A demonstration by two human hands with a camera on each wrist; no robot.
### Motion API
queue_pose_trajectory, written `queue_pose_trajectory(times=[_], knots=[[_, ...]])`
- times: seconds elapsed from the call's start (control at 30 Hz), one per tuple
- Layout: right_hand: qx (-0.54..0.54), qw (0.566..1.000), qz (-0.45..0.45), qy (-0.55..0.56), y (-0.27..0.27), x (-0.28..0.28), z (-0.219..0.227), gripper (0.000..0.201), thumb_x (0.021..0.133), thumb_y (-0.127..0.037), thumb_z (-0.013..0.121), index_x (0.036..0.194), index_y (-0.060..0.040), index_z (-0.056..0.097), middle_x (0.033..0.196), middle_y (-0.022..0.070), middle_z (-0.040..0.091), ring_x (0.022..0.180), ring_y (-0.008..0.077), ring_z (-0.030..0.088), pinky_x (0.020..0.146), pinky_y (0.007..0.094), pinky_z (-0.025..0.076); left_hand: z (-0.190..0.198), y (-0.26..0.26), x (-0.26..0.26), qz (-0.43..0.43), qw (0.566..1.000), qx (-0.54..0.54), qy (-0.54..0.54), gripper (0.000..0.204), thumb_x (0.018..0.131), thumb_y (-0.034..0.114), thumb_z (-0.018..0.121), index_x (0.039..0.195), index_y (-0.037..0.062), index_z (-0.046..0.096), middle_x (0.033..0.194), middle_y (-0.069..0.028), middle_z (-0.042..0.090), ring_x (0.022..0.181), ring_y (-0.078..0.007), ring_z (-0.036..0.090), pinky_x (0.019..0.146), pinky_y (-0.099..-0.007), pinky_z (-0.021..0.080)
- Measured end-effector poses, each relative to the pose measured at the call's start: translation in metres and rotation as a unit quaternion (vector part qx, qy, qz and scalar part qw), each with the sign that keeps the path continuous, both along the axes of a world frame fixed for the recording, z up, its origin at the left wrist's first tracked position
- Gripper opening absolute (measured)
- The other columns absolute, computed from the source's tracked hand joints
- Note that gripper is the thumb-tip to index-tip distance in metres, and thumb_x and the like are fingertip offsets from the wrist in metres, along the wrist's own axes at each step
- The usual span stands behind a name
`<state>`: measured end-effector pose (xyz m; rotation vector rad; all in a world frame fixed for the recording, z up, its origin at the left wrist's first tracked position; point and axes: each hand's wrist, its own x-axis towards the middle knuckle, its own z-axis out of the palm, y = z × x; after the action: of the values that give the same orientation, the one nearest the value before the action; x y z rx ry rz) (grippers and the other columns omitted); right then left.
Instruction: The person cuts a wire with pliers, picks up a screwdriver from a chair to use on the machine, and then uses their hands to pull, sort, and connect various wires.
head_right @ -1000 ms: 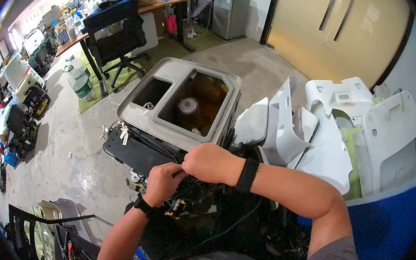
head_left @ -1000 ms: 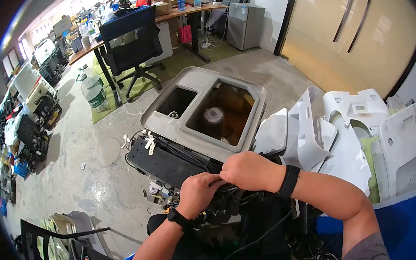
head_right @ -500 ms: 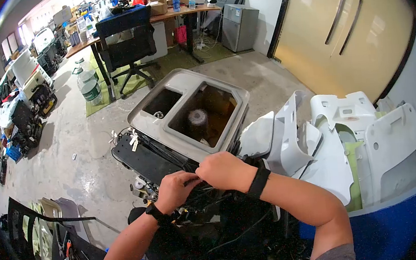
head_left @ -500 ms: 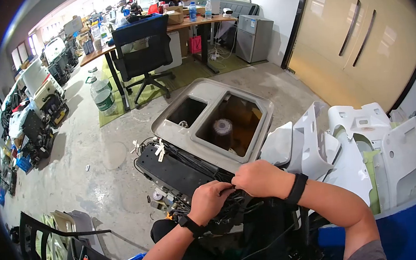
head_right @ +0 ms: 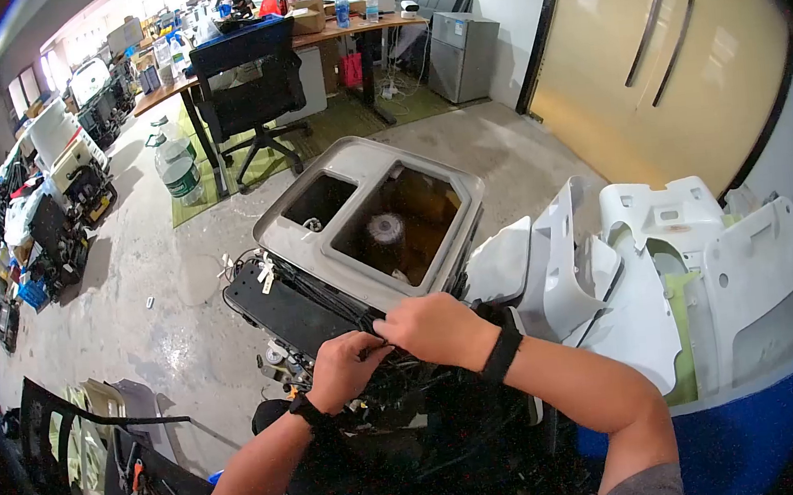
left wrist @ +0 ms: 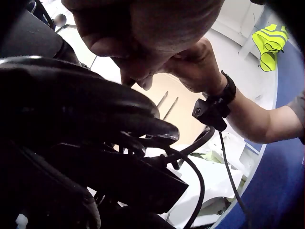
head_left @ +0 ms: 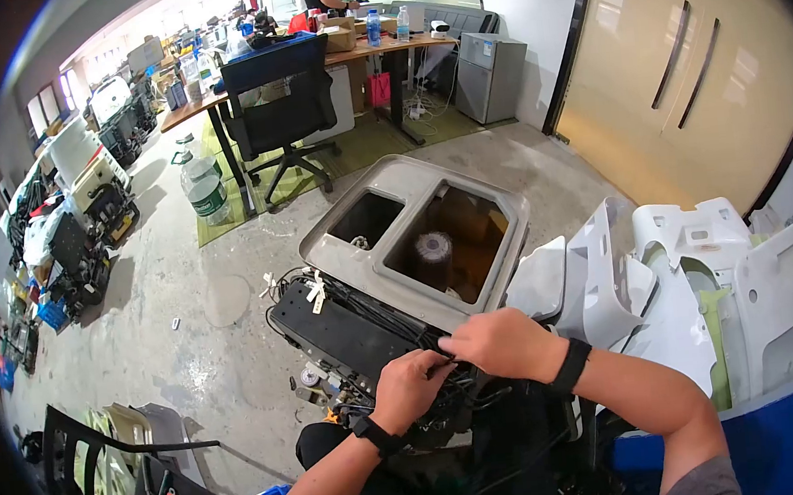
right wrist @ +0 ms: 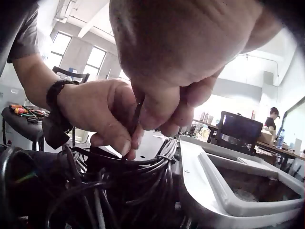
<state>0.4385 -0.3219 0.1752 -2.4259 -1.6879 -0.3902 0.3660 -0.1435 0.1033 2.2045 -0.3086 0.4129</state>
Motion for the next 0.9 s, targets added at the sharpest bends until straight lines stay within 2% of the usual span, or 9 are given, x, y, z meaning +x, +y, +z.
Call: queue_pose_trajectory(times=[0.03, 0.1, 0.13, 0.23, 0.4, 0.43, 0.5, 0.63, 0.9], knots=[[-0.003, 1.000, 0.000, -0.001, -0.001, -0.004, 0.001, 0.011, 0.079, -0.021, 0.064, 0.079, -0.0109, 0.066, 0.070, 0.0035, 0.060, 0.070, 0.0232, 0.062, 0.057, 0.0361, 0.049, -0.001, -0.001, 0.000, 0.004, 1.000, -0.013, 0.005, 0.016, 0.078, 0.016, 0.076, 0.084, 0.0026, 0.069, 0.076, -0.0136, 0.065, 0.067, -0.0311, 0.064, 0.062, -0.0373, 0.051], [0.035, 0.982, -0.146, 0.114, -0.006, -0.013, 0.004, 0.026, 0.084, -0.033, 0.066, 0.075, -0.0090, 0.071, 0.066, 0.0084, 0.063, 0.061, 0.0295, 0.062, 0.054, 0.0393, 0.048, 0.003, -0.003, 0.000, 0.013, 1.000, -0.015, 0.006, 0.016, 0.078, 0.016, 0.075, 0.083, 0.0027, 0.069, 0.075, -0.0138, 0.065, 0.066, -0.0311, 0.064, 0.062, -0.0374, 0.051], [0.036, 0.967, -0.193, 0.163, -0.005, -0.014, 0.001, 0.043, 0.087, -0.043, 0.064, 0.066, -0.0063, 0.072, 0.060, 0.0127, 0.062, 0.056, 0.0340, 0.060, 0.055, 0.0394, 0.049, 0.005, -0.005, 0.000, 0.022, 1.000, -0.012, 0.006, 0.015, 0.078, 0.016, 0.075, 0.083, 0.0027, 0.069, 0.075, -0.0141, 0.065, 0.066, -0.0310, 0.064, 0.061, -0.0375, 0.051], [0.009, 0.932, -0.258, 0.256, 0.002, -0.019, -0.007, 0.046, 0.089, -0.043, 0.061, 0.066, -0.0054, 0.072, 0.056, 0.0114, 0.062, 0.054, 0.0318, 0.060, 0.053, 0.0370, 0.048, 0.002, -0.007, 0.003, 0.029, 0.999, 0.025, 0.008, 0.012, 0.080, 0.018, 0.072, 0.081, 0.0064, 0.069, 0.074, -0.0112, 0.065, 0.069, -0.0312, 0.064, 0.063, -0.0402, 0.051], [0.114, 0.862, -0.314, 0.381, 0.009, -0.023, -0.018, 0.053, 0.091, -0.046, 0.057, 0.062, -0.0040, 0.070, 0.053, 0.0105, 0.061, 0.051, 0.0290, 0.061, 0.057, 0.0370, 0.049, 0.004, -0.014, 0.000, 0.031, 0.999, 0.012, -0.015, 0.010, 0.078, 0.013, 0.073, 0.081, 0.0041, 0.069, 0.073, -0.0136, 0.065, 0.068, -0.0311, 0.065, 0.062, -0.0378, 0.051], [0.114, 0.861, -0.317, 0.380, 0.010, -0.024, -0.019, 0.053, 0.091, -0.046, 0.057, 0.062, -0.0040, 0.070, 0.053, 0.0105, 0.061, 0.051, 0.0290, 0.061, 0.057, 0.0370, 0.049, 0.004, -0.014, -0.001, 0.036, 0.999, 0.020, -0.011, 0.010, 0.078, 0.013, 0.073, 0.081, 0.0044, 0.069, 0.073, -0.0134, 0.065, 0.069, -0.0311, 0.065, 0.062, -0.0378, 0.051], [0.084, 0.883, -0.328, 0.326, 0.011, -0.026, -0.021, 0.049, 0.087, -0.041, 0.059, 0.064, 0.0012, 0.068, 0.062, 0.0232, 0.061, 0.063, 0.0412, 0.062, 0.064, 0.0464, 0.051, 0.001, -0.014, -0.002, 0.035, 0.999, 0.011, -0.020, 0.009, 0.077, 0.013, 0.073, 0.080, 0.0045, 0.069, 0.073, -0.0130, 0.065, 0.069, -0.0309, 0.065, 0.062, -0.0378, 0.051], [0.047, 0.897, -0.320, 0.302, 0.016, -0.029, -0.011, 0.045, 0.086, -0.036, 0.059, 0.065, 0.0022, 0.068, 0.066, 0.0243, 0.062, 0.065, 0.0419, 0.062, 0.066, 0.0477, 0.051, -0.005, -0.013, -0.005, 0.036, 0.999, -0.013, -0.025, 0.009, 0.076, 0.011, 0.074, 0.080, 0.0035, 0.070, 0.073, -0.0127, 0.065, 0.068, -0.0311, 0.064, 0.061, -0.0369, 0.051], [0.004, 0.952, -0.207, 0.225, 0.022, -0.025, -0.011, 0.038, 0.084, -0.030, 0.059, 0.065, 0.0024, 0.067, 0.067, 0.0252, 0.062, 0.068, 0.0425, 0.062, 0.067, 0.0491, 0.051, -0.010, 0.001, -0.006, 0.011, 0.995, -0.098, 0.010, 0.012, 0.072, 0.006, 0.075, 0.082, -0.0001, 0.070, 0.073, -0.0140, 0.065, 0.063, -0.0279, 0.064, 0.058, -0.0327, 0.049]])
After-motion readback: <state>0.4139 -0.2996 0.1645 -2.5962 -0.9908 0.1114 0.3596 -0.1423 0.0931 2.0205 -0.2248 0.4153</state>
